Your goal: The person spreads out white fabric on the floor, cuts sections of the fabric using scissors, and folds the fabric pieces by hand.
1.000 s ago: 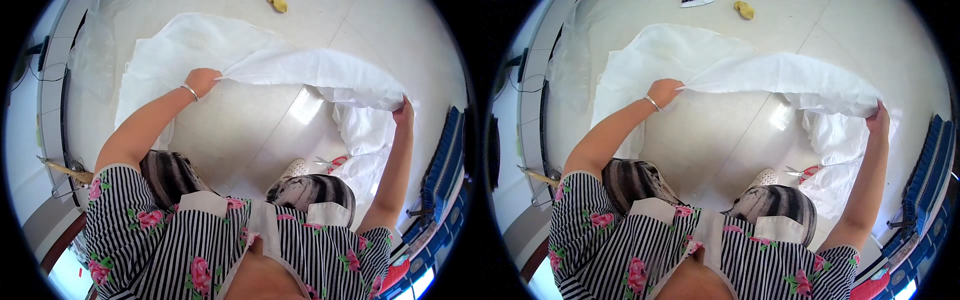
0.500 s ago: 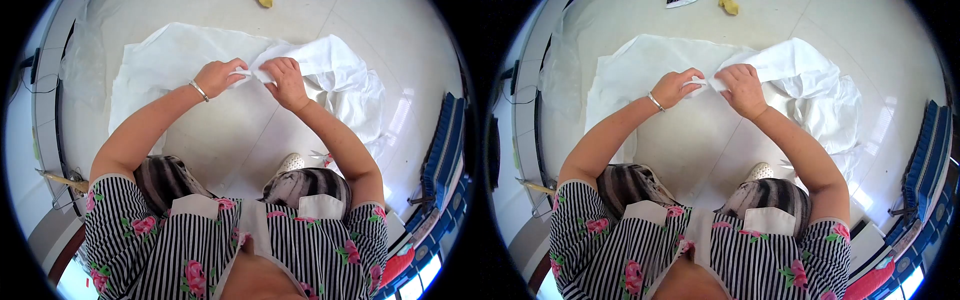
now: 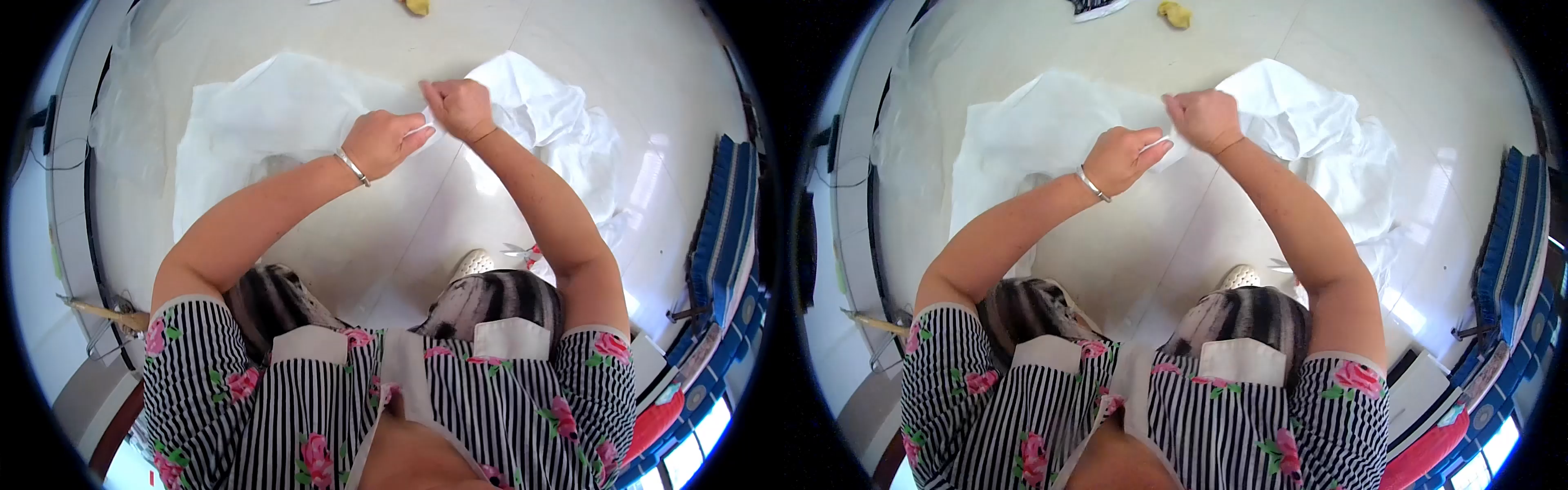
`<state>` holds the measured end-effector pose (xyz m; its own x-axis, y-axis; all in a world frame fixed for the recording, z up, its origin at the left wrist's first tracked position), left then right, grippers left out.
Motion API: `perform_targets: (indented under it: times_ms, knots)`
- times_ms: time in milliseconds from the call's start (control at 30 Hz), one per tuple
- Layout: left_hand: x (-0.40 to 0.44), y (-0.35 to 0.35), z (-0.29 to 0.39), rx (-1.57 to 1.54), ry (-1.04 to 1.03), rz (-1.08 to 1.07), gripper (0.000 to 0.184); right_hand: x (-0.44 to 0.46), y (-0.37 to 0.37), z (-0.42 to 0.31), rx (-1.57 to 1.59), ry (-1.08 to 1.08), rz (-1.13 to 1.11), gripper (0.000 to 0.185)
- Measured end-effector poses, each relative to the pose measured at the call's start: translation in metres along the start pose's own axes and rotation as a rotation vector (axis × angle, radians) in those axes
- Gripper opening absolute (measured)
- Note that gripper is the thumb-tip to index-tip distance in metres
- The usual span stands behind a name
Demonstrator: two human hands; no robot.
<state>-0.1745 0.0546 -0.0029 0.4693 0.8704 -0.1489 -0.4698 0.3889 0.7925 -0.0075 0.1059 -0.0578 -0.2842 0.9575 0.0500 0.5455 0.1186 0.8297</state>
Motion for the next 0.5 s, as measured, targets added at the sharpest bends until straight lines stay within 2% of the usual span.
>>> perform_targets:
  times_ms: [33, 67, 100, 133, 167, 200, 233, 267, 300, 333, 367, 433, 500]
  knots:
    - [-0.001, 0.006, 0.012, 0.012, -0.115, 0.004, 0.019, 0.009, 0.004, 0.035, -0.121, 0.031, 0.071, 0.039]
    - [-0.017, 0.027, 0.026, 0.014, -0.229, -0.007, 0.019, 0.022, 0.029, 0.091, -0.195, -0.281, 0.011, 0.039]
    - [-0.028, 0.043, 0.029, 0.023, -0.344, -0.001, 0.018, 0.004, 0.073, 0.129, -0.195, -0.378, 0.231, 0.039]
    - [-0.043, 0.061, -0.001, 0.040, -0.489, 0.006, 0.012, -0.019, 0.102, 0.183, -0.317, -0.451, 0.288, 0.037]
    - [-0.055, 0.087, -0.036, 0.055, -0.500, 0.118, 0.008, -0.048, 0.134, 0.227, -0.540, -0.454, 0.279, 0.034]
    - [-0.075, 0.113, -0.085, 0.164, -0.399, 0.088, 0.008, -0.086, 0.164, 0.268, -0.617, -0.406, 0.284, 0.032]
    - [-0.102, 0.138, -0.148, 0.337, -0.155, 0.040, 0.009, -0.121, 0.194, 0.295, -0.777, -0.414, 0.287, 0.032]
    - [-0.133, 0.172, -0.195, 0.609, 0.098, 0.033, 0.010, -0.151, 0.226, 0.289, -0.812, -0.603, 0.245, 0.030]
    - [-0.167, 0.200, -0.235, 0.739, 0.083, 0.185, 0.016, -0.184, 0.251, 0.300, -0.921, -0.652, 0.193, 0.031]
    - [-0.209, 0.239, -0.308, 0.921, 0.375, 0.106, 0.023, -0.223, 0.281, 0.328, -1.097, -0.771, 0.005, 0.031]
    - [-0.262, 0.282, -0.335, 0.803, 0.495, 0.285, 0.026, -0.276, 0.317, 0.362, -1.148, -0.886, 0.180, 0.034]
    - [-0.324, 0.356, -0.341, 1.001, 1.135, 0.102, 0.029, -0.306, 0.363, 0.290, -1.157, -1.044, 0.187, 0.043]
    - [-0.302, 0.348, -0.323, 1.004, 0.953, 0.271, 0.034, -0.288, 0.377, 0.261, -1.125, -1.072, 0.181, 0.045]
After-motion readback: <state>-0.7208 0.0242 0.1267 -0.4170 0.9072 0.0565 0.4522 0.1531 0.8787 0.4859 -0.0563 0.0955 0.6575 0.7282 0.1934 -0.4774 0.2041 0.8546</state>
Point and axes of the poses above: each hand's wrist, its own x-axis towards the middle knuckle, its own y-axis out of the back of the hand, z = x × y, the point moved 2 cm from there along x, towards the middle knuckle, and after that the axes turned 6 degrees about y, right-handed, at the moved point
